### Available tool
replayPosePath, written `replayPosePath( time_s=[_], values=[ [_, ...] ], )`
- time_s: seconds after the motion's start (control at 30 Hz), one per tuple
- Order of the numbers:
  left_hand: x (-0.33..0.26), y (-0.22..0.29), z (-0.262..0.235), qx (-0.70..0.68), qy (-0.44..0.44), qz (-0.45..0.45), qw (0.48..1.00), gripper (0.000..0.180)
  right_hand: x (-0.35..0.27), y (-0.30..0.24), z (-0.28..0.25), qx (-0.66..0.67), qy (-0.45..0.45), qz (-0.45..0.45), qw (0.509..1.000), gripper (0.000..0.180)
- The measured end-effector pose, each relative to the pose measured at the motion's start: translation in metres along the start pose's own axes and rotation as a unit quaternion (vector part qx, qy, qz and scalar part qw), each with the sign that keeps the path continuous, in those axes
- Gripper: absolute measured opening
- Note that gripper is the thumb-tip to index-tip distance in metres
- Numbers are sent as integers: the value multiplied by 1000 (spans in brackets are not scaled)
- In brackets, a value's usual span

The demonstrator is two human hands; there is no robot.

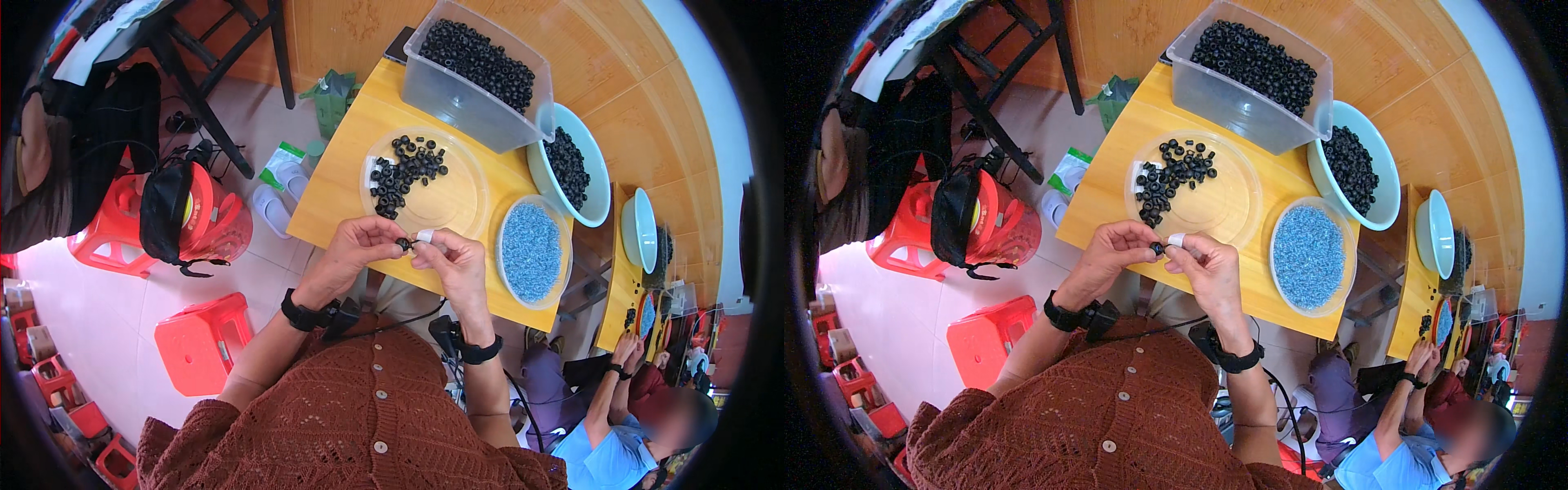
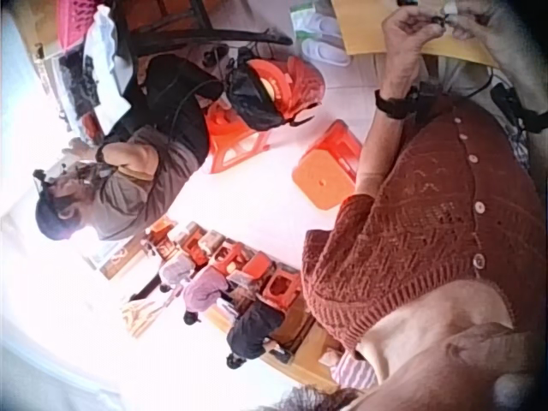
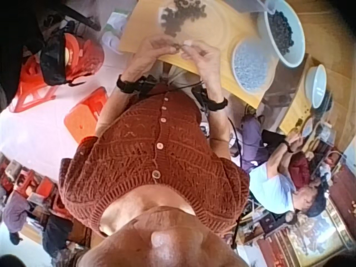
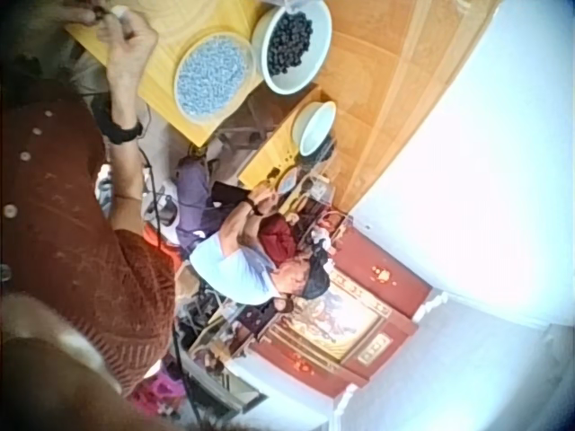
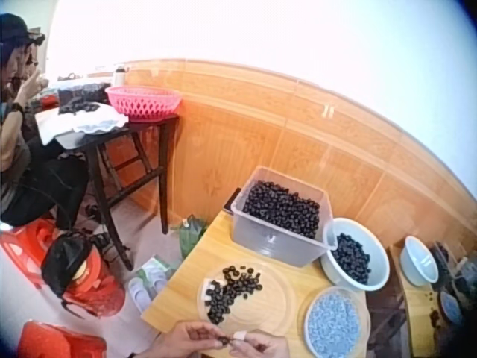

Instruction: Assembling black plastic rings with small white components in a workshop environment.

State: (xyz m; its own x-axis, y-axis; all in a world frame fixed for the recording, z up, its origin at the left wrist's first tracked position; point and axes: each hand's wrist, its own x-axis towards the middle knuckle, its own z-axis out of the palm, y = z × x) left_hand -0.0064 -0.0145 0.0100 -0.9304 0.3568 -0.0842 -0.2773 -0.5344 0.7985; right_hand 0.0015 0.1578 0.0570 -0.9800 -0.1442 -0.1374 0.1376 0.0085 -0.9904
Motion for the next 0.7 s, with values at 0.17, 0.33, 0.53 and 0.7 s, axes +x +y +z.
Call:
replayPosePath(
  time_s=[0.17,0.33,0.53,0.7],
  values=[
    [-2,2,2,23,1,3,1000,19,0,2,2,-24,5,14,1000,14],
    [-4,4,3,31,6,0,999,18,0,-1,4,-19,14,19,1000,12],
    [-3,3,2,58,10,-1,998,18,-3,-2,6,-54,23,-16,998,12],
    [-3,1,2,64,8,1,998,19,-4,-2,6,-60,28,-5,998,12]
  ],
)
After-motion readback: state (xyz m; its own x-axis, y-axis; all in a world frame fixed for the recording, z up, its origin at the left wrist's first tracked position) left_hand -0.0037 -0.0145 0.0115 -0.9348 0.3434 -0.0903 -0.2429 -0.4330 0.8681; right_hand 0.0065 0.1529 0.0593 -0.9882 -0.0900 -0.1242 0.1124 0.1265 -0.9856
